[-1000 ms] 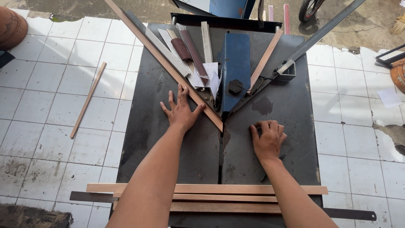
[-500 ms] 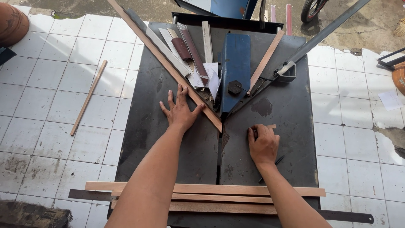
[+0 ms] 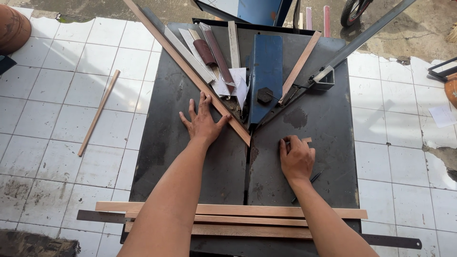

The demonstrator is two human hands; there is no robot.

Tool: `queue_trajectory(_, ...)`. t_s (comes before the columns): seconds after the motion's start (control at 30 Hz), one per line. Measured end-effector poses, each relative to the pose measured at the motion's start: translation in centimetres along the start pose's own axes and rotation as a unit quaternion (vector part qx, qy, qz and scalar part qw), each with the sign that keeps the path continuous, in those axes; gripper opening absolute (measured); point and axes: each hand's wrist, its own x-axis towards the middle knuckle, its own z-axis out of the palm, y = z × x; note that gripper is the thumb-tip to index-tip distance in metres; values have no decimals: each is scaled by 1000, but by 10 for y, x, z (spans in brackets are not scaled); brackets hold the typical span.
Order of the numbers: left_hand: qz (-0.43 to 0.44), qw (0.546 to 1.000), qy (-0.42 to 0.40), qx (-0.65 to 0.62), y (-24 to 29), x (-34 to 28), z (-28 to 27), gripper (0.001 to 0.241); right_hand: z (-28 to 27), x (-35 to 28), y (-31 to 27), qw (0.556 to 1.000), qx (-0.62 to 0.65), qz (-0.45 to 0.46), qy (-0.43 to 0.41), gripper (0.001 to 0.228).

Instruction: Measuring wood strips with a ruler and pencil, then cutting them to size using a manual miter guillotine.

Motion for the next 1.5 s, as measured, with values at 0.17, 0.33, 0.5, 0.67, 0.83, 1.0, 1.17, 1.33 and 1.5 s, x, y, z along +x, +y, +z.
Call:
queue_trajectory(0.17,0,1000,-1,6,6,14,-3,71,2,17,-1,1000,1,-1,1,11)
queue_trajectory(0.33,2,1000,-4,13,9,21,-4,71,0,24,-5,1000,5,9,-6,12)
queue_trajectory(0.5,6,1000,-4,13,7,11,-4,71,-4,15,-5,1000,5,15,-14,13)
queue_trajectory(0.67,12,1000,-5,27,-3,-6,0,71,-12,-5,-7,1000,3,16,-27,12)
queue_trajectory(0.83,26,997,-2,70,-9,-19,14,70,-12,-23,3,999,-5,17,-34,12)
queue_trajectory(1.0,149,969,-45,190,-18,-54,-6,58,-29,-34,4,986,114,49,-112,9)
queue_trajectory(1.17,272,886,-54,372,-45,-57,-6,56,-69,-49,-4,929,288,161,-166,14)
queue_trajectory(1.33,437,758,-6,485,-53,-49,-4,51,-111,-81,-29,916,318,193,-147,15)
queue_trajectory(1.5,521,717,-99,453,-14,-75,-58,34,-145,-98,-60,786,508,325,-137,22)
